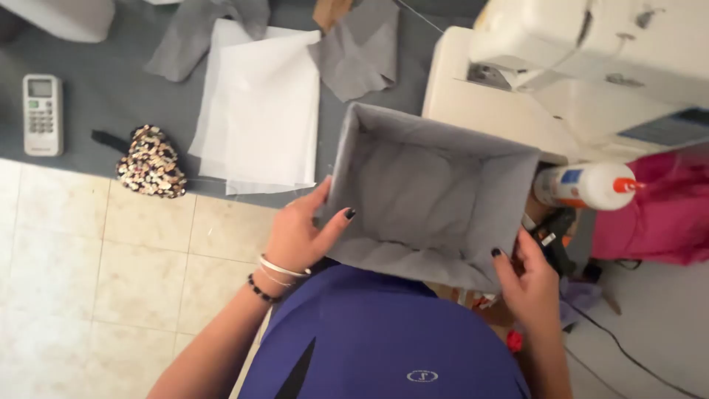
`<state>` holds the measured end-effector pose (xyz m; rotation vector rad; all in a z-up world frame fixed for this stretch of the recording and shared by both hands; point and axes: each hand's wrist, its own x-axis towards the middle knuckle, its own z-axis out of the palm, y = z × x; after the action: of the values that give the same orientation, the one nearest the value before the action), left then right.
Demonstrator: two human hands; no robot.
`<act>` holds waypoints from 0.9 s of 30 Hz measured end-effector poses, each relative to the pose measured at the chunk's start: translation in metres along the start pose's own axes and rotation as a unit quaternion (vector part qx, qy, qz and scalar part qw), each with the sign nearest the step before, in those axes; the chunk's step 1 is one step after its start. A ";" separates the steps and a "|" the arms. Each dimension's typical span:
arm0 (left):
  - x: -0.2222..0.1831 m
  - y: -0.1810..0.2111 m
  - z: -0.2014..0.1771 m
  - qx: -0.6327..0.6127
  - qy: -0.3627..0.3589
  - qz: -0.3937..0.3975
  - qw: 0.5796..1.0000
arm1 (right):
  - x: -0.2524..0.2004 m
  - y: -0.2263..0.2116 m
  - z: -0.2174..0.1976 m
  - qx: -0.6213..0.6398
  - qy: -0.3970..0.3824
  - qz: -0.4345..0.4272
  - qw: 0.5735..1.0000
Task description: Decorating a fabric storage bin by gluing pink fabric strips to the interior rim
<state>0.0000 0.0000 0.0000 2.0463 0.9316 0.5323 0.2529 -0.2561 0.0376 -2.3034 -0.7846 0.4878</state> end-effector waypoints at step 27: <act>0.070 -0.177 -0.190 -0.124 0.137 -0.089 0.979 | 0.091 -0.158 0.101 0.089 -0.011 -0.159 0.983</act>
<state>-0.1527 0.2195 -0.0295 1.6747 1.1356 0.8046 0.2055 -0.0546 0.0599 -1.9649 -1.0537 0.4186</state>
